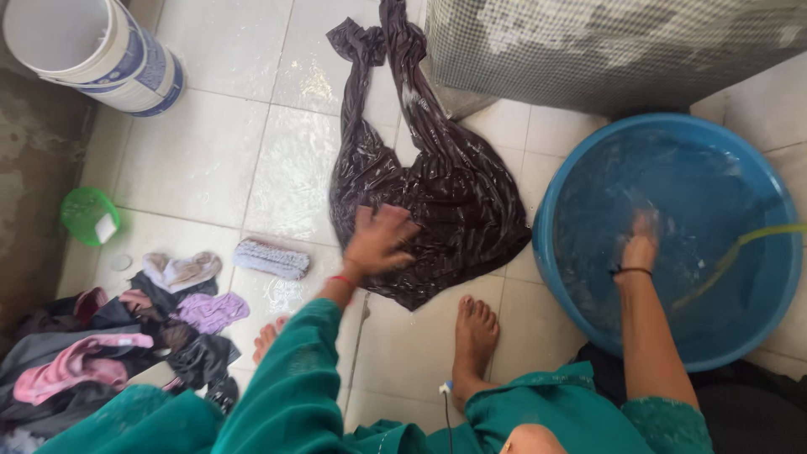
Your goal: The person scrubs a dark garment on the tiled floor using a red brush, then rinses it by hand in a blue basin filled with water. The garment is repeatedly scrubbed and rinsed during the process.
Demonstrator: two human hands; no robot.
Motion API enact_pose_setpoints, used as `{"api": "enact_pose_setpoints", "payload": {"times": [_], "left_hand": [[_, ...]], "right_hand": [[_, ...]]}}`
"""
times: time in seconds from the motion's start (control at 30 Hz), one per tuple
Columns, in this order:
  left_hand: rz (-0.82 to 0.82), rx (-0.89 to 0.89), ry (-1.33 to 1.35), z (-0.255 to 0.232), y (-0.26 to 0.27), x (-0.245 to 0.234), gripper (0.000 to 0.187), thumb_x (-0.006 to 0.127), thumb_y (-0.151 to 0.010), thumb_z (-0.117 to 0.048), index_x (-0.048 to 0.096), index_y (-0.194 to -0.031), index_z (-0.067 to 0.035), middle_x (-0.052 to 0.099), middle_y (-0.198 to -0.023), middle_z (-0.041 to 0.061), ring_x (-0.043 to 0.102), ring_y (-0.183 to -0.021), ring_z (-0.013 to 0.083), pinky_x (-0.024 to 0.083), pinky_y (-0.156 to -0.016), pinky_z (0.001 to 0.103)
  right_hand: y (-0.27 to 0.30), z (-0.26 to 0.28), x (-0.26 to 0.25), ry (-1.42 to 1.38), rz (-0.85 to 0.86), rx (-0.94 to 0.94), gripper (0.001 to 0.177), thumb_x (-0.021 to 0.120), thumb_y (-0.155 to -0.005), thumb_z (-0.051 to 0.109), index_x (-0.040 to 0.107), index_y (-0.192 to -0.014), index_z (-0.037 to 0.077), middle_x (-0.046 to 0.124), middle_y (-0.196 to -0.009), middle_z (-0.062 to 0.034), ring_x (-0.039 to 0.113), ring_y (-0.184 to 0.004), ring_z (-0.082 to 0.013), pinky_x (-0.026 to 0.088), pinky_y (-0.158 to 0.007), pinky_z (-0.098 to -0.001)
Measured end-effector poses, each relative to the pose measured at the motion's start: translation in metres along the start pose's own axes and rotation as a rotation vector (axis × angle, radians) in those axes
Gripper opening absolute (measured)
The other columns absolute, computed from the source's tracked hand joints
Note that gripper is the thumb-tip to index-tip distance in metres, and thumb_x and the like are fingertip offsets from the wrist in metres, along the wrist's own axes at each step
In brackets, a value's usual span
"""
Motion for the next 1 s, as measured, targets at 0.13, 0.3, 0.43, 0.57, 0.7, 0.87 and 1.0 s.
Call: {"api": "enact_pose_setpoints", "payload": {"times": [0.13,0.3,0.43,0.57,0.7,0.87,1.0], "left_hand": [[-0.070,0.293,-0.069,-0.115,-0.021,0.036,0.074,0.053,-0.091,-0.070,0.056,-0.147,-0.022,0.038,-0.161,0.011,0.029,-0.152,0.0372,0.009,-0.116,0.073],[0.535,0.310,-0.098,-0.140,-0.071,0.104,0.060,0.029,-0.105,-0.065,0.060,-0.148,-0.038,0.071,-0.137,0.002,0.036,-0.162,0.0278,0.022,-0.135,0.062],[0.085,0.118,-0.102,-0.072,-0.097,0.069,0.056,0.042,-0.106,-0.055,0.047,-0.154,-0.026,0.051,-0.158,0.007,0.037,-0.148,0.0282,0.014,-0.124,0.072],[-0.088,-0.345,0.013,0.033,-0.041,0.033,0.067,0.059,-0.092,-0.054,0.045,-0.151,-0.027,0.028,-0.165,0.005,0.025,-0.154,0.0264,0.003,-0.114,0.073],[-0.372,-0.284,-0.121,0.080,0.003,0.011,0.051,0.061,-0.104,-0.046,0.056,-0.151,-0.025,0.047,-0.158,0.002,0.047,-0.144,0.0323,0.035,-0.119,0.052],[-0.654,-0.681,0.294,0.121,-0.057,0.016,0.052,0.078,-0.089,-0.043,0.064,-0.130,-0.014,0.065,-0.124,0.017,0.064,-0.111,0.0347,0.052,-0.093,0.044],[-0.619,-0.779,0.521,0.153,-0.091,0.032,0.034,0.080,-0.087,-0.037,0.073,-0.111,-0.013,0.076,-0.097,0.010,0.073,-0.089,0.0274,0.056,-0.082,0.040]], "right_hand": [[0.054,0.018,0.106,-0.811,0.577,0.249,0.040,0.055,-0.108,0.037,0.060,-0.131,0.004,0.065,-0.134,-0.0184,0.059,-0.129,-0.0327,0.049,-0.112,-0.0478],[0.109,0.056,0.172,-0.521,0.660,0.198,0.039,0.055,-0.100,0.034,0.065,-0.121,0.003,0.073,-0.119,-0.0166,0.068,-0.114,-0.0319,0.054,-0.102,-0.0467],[0.078,0.063,0.146,-0.120,0.463,-0.272,0.032,0.063,-0.108,0.028,0.068,-0.123,-0.001,0.072,-0.117,-0.0149,0.066,-0.104,-0.0251,0.051,-0.093,-0.0374],[0.020,0.046,0.049,0.344,-0.116,-0.739,0.028,0.070,-0.108,0.029,0.072,-0.117,0.003,0.071,-0.117,-0.0091,0.066,-0.108,-0.0234,0.052,-0.096,-0.0344],[-0.027,-0.011,-0.034,0.394,-0.302,-0.390,0.033,0.065,-0.104,0.031,0.068,-0.123,0.004,0.071,-0.123,-0.0116,0.066,-0.113,-0.0270,0.052,-0.099,-0.0379],[-0.018,-0.039,0.021,-0.365,0.120,0.150,0.043,0.059,-0.099,0.033,0.063,-0.130,0.004,0.070,-0.130,-0.0148,0.066,-0.120,-0.0314,0.052,-0.103,-0.0423],[0.051,0.015,0.102,-0.836,0.348,0.229,0.042,0.054,-0.105,0.029,0.056,-0.137,0.001,0.069,-0.128,-0.0181,0.068,-0.122,-0.0338,0.051,-0.113,-0.0465]]}}
Point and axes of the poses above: each hand's wrist, its own y-axis away from the middle knuckle, its own x-axis out of the palm, z = x × y, the point moved 5 cm from there along -y, towards the middle knuckle
